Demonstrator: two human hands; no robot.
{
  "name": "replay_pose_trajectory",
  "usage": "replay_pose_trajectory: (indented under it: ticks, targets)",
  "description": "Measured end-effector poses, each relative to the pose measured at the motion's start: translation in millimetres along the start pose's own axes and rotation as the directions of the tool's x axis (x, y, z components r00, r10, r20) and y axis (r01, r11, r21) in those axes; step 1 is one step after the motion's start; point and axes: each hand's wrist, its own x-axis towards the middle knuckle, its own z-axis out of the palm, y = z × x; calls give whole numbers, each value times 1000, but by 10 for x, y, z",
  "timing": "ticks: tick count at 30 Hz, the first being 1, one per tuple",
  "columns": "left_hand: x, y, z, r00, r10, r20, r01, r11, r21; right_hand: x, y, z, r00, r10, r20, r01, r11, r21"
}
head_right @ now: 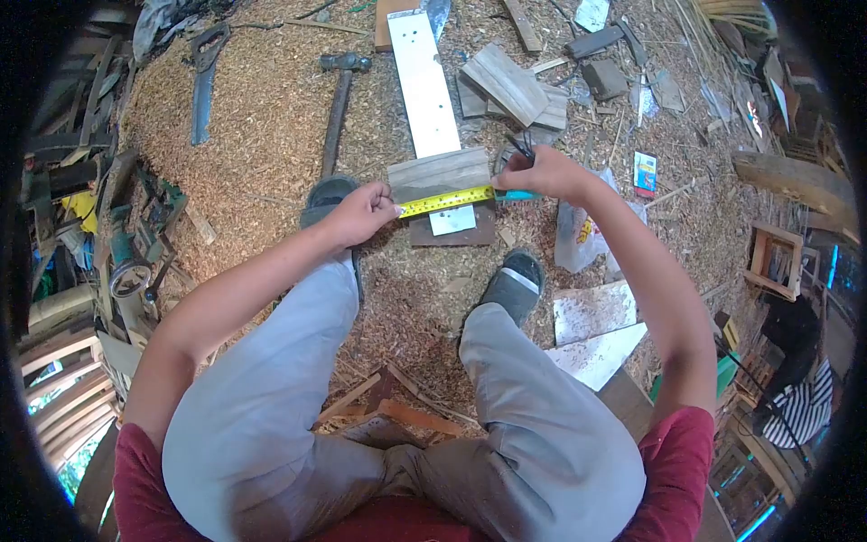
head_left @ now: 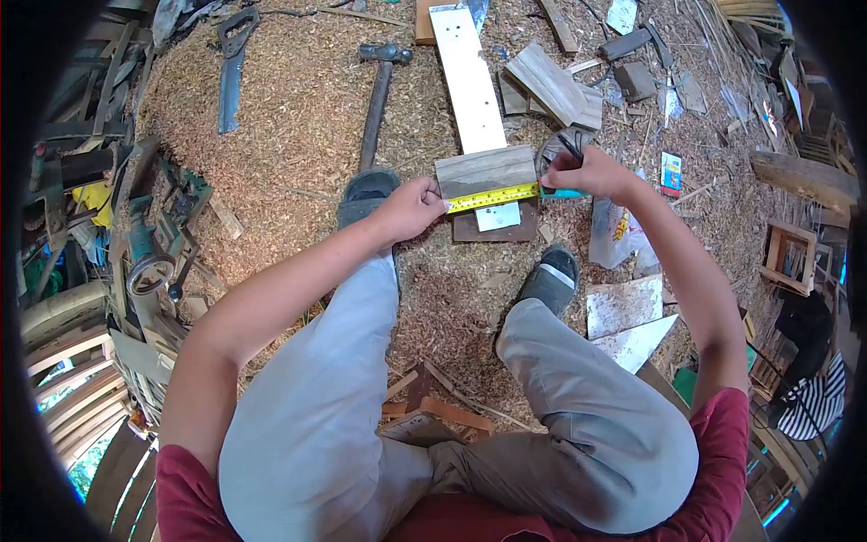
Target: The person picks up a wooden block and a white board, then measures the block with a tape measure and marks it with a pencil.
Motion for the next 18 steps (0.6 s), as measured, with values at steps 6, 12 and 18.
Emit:
replay_pose_trajectory:
  ticks: [6, 12, 18]
  targets:
    - [-7, -62, 93, 997, 35, -67, -39, 997, -62, -57, -158, -12, 989, 30, -141, -15, 994, 107]
    - [-5, -118, 82, 991, 101, -88, -100, 995, 9, -31, -39, 118, 949, 114, -293, -32, 962, 270]
    - [-152, 245, -38, 829, 524, -196, -319, 730, 604, -16, 16, 181, 917, 147, -370, -28, 951, 308]
